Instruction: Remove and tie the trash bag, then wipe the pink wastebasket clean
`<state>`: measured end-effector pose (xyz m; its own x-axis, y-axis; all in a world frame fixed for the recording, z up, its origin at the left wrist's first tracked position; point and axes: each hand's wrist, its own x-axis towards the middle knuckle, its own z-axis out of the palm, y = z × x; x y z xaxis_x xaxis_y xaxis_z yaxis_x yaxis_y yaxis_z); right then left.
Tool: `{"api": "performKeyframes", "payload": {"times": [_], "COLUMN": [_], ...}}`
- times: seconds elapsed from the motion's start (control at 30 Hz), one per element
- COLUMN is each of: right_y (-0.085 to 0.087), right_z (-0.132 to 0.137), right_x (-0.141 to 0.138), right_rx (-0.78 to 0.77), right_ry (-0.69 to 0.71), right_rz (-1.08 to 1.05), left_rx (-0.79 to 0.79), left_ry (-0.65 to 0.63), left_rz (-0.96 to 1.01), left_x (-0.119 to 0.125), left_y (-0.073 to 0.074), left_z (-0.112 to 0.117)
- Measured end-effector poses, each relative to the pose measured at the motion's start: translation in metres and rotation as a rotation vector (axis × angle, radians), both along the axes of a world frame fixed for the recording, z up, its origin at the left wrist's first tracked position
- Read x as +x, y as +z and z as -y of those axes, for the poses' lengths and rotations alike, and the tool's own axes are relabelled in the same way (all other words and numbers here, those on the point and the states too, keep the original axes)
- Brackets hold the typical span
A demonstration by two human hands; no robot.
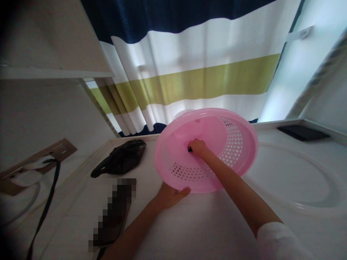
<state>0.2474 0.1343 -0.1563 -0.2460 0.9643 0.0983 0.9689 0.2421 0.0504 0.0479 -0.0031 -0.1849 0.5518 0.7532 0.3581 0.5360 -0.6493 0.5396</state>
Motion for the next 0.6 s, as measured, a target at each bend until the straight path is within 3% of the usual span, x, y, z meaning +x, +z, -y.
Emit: {"api": "performKeyframes", "payload": {"times": [0.37,0.6], "right_y": [-0.011,-0.016], "right_z": [-0.045,-0.047], "right_x": [0.002,0.004], "right_rx": [0.022,0.049], "right_ry": [-0.055,-0.060], "right_rz": [-0.052,-0.067], "left_rx": [-0.070,-0.053], "left_ry": [0.024,0.025], "left_rz": [0.079,0.075], "left_x": [-0.001,-0.002], "left_y": [0.000,-0.001], "left_z": [-0.003,-0.007]}}
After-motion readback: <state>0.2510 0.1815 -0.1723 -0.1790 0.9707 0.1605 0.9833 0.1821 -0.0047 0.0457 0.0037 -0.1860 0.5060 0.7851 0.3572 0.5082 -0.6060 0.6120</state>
